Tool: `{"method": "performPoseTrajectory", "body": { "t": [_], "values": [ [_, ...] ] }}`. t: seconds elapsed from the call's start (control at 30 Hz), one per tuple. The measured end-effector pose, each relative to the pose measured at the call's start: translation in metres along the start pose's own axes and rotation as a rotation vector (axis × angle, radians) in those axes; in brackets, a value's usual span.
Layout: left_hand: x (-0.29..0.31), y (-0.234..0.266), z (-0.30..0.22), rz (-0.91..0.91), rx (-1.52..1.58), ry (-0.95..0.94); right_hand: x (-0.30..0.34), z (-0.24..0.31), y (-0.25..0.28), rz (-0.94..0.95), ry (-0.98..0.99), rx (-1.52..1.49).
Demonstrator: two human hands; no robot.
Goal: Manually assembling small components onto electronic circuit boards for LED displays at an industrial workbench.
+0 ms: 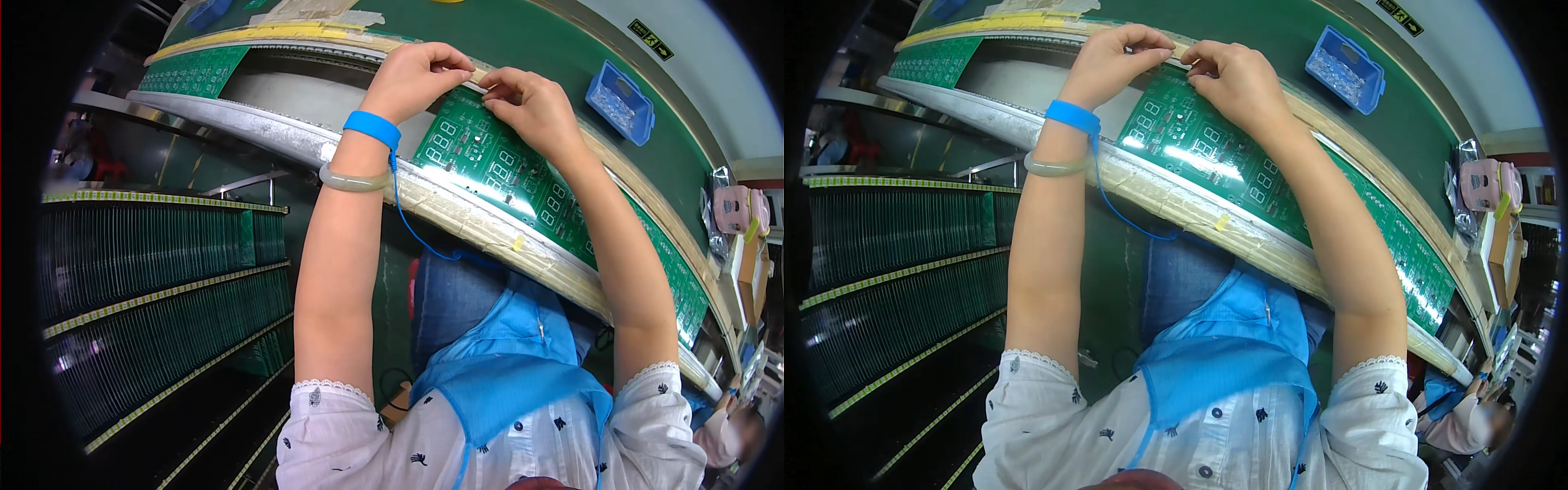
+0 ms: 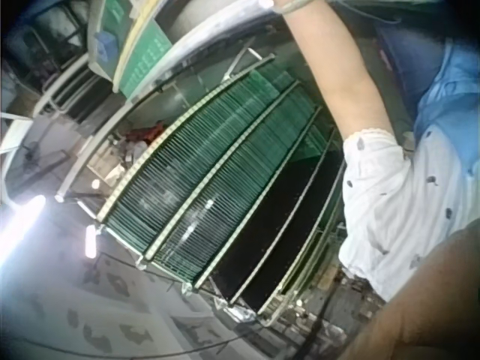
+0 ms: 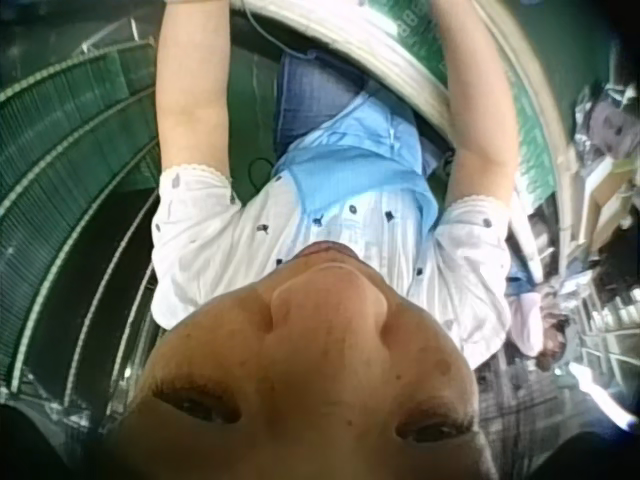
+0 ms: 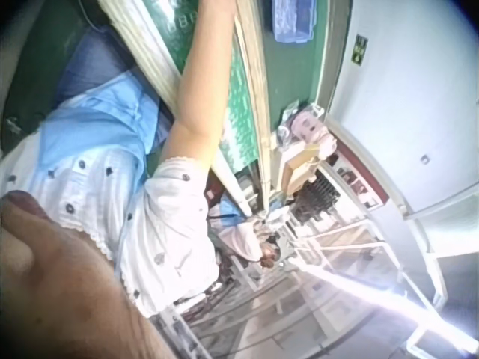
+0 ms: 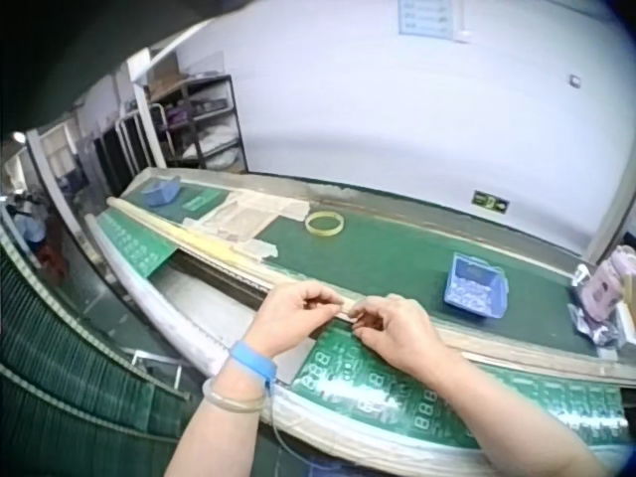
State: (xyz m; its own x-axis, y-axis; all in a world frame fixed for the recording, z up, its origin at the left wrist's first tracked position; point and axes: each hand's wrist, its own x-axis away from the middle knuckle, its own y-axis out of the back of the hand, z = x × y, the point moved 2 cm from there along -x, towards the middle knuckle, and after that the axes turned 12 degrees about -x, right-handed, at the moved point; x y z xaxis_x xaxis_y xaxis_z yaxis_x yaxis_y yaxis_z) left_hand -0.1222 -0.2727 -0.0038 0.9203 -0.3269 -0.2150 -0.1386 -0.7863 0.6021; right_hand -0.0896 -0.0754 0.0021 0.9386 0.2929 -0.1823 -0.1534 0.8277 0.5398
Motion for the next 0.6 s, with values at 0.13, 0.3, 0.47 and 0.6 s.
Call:
{"method": "performPoseTrajectory", "body": {
  "t": [0.13, 0.3, 0.47, 0.6],
  "values": [
    [0.000, -0.001, 0.003, -0.040, 0.005, -0.014, -0.002, -0.005, -0.003, -0.022, 0.063, 0.034],
    [-0.001, -0.004, 0.005, -0.072, 0.010, -0.052, -0.004, -0.004, -0.005, -0.018, 0.076, 0.060],
    [0.001, -0.003, 0.003, -0.068, 0.021, -0.060, -0.004, -0.001, -0.005, -0.015, 0.105, 0.094],
    [0.000, -0.004, 0.007, -0.078, 0.009, -0.067, -0.003, 0.005, -0.004, -0.010, 0.126, 0.157]
  ]
}}
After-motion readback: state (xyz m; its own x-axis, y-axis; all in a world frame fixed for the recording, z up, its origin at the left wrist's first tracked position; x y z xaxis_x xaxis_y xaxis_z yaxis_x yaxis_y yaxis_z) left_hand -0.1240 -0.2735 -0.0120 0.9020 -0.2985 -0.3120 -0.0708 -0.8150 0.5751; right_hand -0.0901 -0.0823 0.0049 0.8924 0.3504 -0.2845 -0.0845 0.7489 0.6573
